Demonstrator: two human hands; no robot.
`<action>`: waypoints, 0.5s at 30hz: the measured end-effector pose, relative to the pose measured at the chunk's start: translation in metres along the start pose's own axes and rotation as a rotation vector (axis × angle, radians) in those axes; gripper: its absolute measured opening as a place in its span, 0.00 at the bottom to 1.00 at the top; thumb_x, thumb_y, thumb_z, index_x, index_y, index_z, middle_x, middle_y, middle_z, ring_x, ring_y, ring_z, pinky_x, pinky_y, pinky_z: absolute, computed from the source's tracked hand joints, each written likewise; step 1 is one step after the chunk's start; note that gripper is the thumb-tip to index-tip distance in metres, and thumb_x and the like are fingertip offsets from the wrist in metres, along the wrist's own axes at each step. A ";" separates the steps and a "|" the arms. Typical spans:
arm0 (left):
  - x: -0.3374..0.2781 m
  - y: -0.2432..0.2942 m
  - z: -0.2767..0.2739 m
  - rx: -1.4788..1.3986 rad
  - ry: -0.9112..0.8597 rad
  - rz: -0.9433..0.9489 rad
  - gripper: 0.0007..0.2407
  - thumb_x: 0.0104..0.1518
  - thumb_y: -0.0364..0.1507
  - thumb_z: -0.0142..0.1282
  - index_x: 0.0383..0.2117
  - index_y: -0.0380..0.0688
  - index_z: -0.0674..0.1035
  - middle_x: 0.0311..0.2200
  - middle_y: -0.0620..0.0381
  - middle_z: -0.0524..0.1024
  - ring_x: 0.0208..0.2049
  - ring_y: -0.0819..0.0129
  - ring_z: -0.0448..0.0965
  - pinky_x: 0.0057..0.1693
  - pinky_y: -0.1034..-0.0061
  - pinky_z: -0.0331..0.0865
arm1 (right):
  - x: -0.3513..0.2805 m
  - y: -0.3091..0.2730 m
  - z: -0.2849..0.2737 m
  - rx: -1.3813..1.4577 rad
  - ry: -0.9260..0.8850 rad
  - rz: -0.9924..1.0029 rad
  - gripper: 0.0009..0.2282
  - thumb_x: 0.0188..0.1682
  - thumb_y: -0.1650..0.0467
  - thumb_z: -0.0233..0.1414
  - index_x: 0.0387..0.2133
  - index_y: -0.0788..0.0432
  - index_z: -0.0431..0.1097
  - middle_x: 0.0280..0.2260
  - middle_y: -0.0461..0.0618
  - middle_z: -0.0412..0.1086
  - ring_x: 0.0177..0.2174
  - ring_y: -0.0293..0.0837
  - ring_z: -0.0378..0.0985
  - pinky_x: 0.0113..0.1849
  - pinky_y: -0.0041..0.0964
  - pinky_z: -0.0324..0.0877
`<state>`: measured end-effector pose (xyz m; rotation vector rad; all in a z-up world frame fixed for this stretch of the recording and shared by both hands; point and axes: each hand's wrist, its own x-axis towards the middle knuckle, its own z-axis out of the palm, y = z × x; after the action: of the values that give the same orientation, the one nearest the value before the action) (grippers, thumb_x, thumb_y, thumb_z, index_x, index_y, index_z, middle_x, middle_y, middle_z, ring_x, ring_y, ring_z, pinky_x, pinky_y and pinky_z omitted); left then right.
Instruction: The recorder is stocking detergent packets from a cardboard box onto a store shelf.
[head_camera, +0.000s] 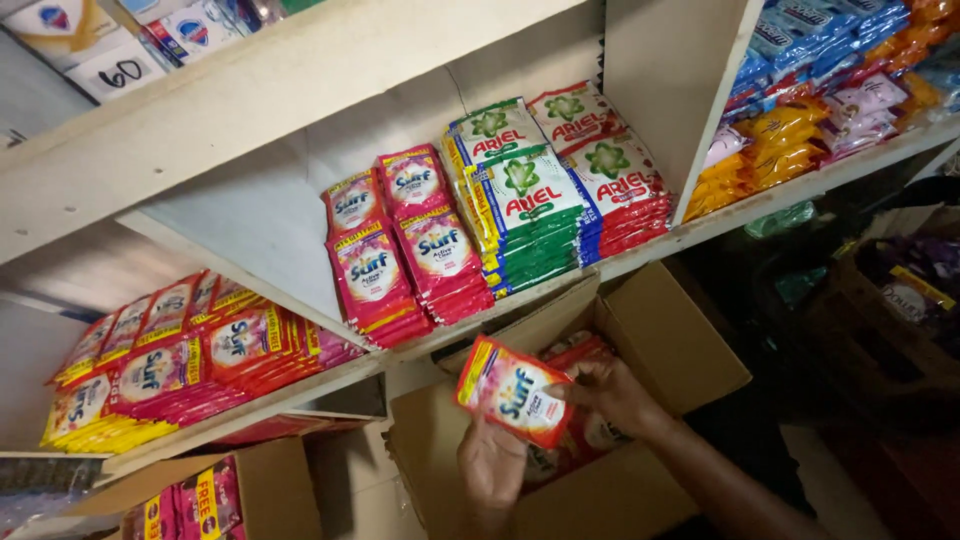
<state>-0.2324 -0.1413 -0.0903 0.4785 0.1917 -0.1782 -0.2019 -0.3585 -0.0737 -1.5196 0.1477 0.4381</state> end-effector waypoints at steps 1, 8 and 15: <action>-0.003 -0.001 0.006 -0.102 -0.104 -0.008 0.18 0.61 0.33 0.54 0.56 0.41 0.73 0.55 0.49 0.75 0.56 0.57 0.75 0.60 0.53 0.68 | 0.002 0.005 0.001 -0.016 -0.024 -0.244 0.08 0.45 0.67 0.65 0.30 0.61 0.81 0.27 0.43 0.79 0.26 0.32 0.74 0.29 0.31 0.70; -0.006 -0.014 0.020 -0.360 -0.151 -0.057 0.20 0.63 0.37 0.46 0.58 0.40 0.71 0.60 0.44 0.72 0.62 0.51 0.69 0.65 0.48 0.61 | 0.018 -0.029 0.002 -0.534 0.340 -0.224 0.10 0.41 0.68 0.68 0.30 0.60 0.79 0.26 0.43 0.78 0.25 0.34 0.78 0.31 0.34 0.73; 0.002 -0.026 -0.010 -0.476 -0.025 -0.057 0.19 0.67 0.37 0.45 0.60 0.41 0.72 0.61 0.48 0.71 0.62 0.54 0.69 0.66 0.49 0.60 | 0.042 0.052 -0.005 0.406 0.285 -0.342 0.09 0.51 0.66 0.60 0.32 0.62 0.79 0.31 0.45 0.79 0.30 0.33 0.78 0.35 0.32 0.74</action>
<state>-0.2378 -0.1593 -0.1106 -0.0023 0.2154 -0.1869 -0.1818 -0.3561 -0.1380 -1.1676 0.1828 -0.0838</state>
